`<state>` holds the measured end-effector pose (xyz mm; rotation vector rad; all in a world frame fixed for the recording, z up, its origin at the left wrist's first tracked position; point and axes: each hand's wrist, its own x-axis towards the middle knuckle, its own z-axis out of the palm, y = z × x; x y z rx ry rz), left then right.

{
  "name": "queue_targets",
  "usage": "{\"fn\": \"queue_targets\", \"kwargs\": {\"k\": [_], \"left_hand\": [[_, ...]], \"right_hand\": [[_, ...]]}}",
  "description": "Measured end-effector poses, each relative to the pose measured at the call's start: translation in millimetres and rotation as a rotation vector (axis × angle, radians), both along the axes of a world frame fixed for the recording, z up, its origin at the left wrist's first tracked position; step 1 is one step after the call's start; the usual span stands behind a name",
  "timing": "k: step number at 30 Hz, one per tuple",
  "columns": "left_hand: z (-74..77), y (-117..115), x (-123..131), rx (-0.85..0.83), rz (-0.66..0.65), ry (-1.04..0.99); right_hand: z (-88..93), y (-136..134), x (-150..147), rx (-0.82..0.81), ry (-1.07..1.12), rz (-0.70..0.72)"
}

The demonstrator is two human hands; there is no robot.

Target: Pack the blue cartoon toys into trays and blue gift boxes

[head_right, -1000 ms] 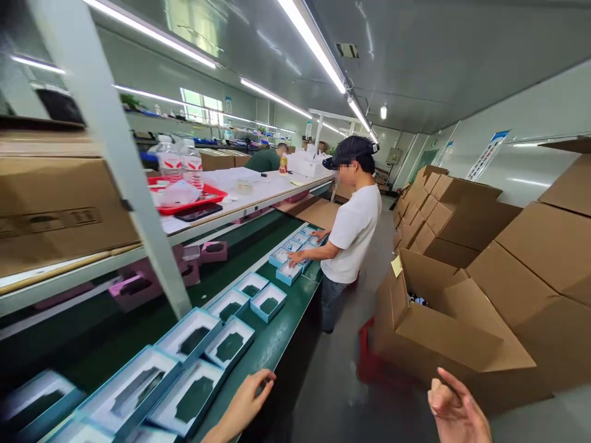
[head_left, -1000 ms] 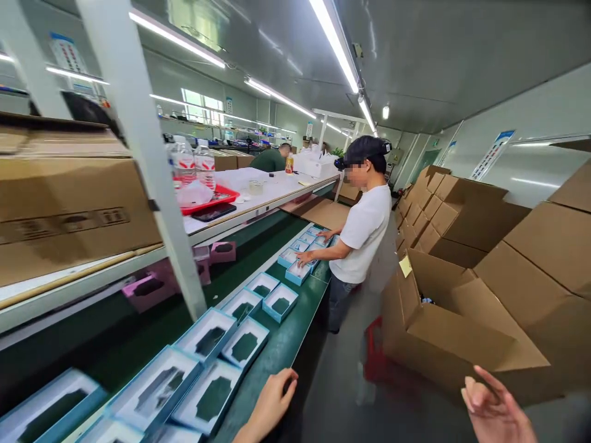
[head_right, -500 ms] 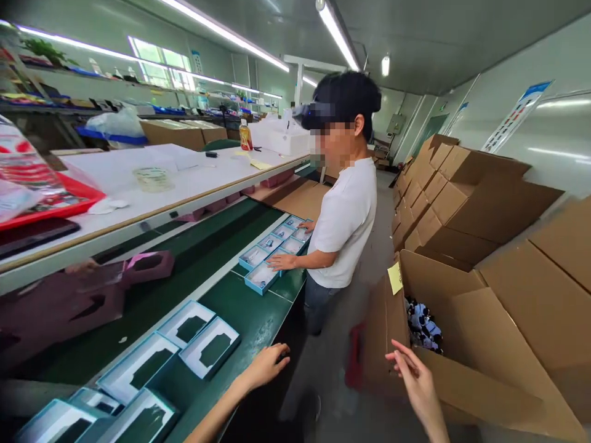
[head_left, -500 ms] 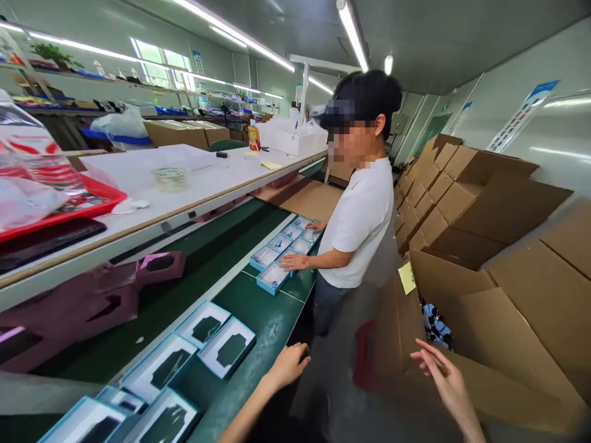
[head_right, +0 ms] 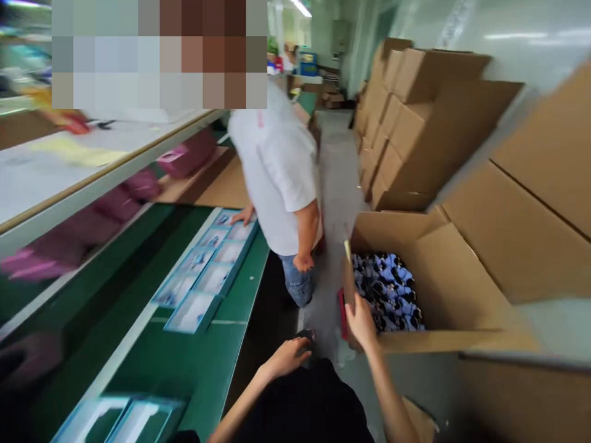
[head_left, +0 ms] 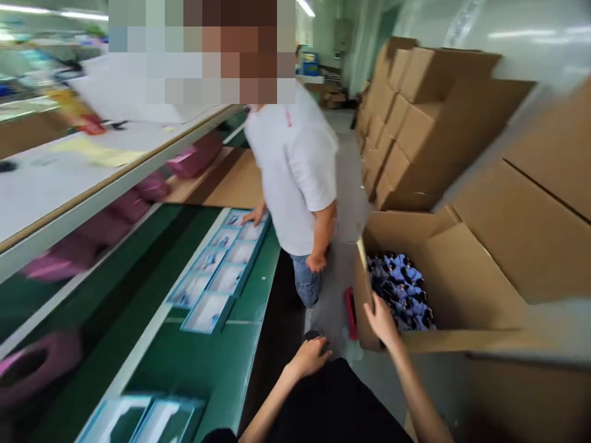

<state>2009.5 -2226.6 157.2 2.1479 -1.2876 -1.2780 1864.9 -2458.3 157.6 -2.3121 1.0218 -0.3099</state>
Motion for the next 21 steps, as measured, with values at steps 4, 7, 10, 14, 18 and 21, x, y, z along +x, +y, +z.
{"fn": "queue_targets", "kwargs": {"k": [4,7,10,14,18,21], "left_hand": [[12.7,-81,32,-0.144,-0.206,-0.012],[17.9,-153,54,-0.166,-0.261,-0.102],[12.3,-215,60,-0.076,-0.261,-0.278],[-1.9,-246,40,0.011,-0.245,-0.392],[1.2,-230,-2,-0.121,-0.241,-0.24],[15.2,-193,-33,-0.334,-0.039,-0.102]], "right_hand": [[-10.3,51,42,0.071,-0.005,-0.02],[-6.4,47,59,0.2,-0.049,-0.064],[11.0,10,53,0.293,-0.043,0.019],[47.7,-62,20,0.319,0.049,0.23],[52.7,-125,-29,0.243,0.095,0.143],[23.7,-152,-56,0.369,0.231,0.167]]}}
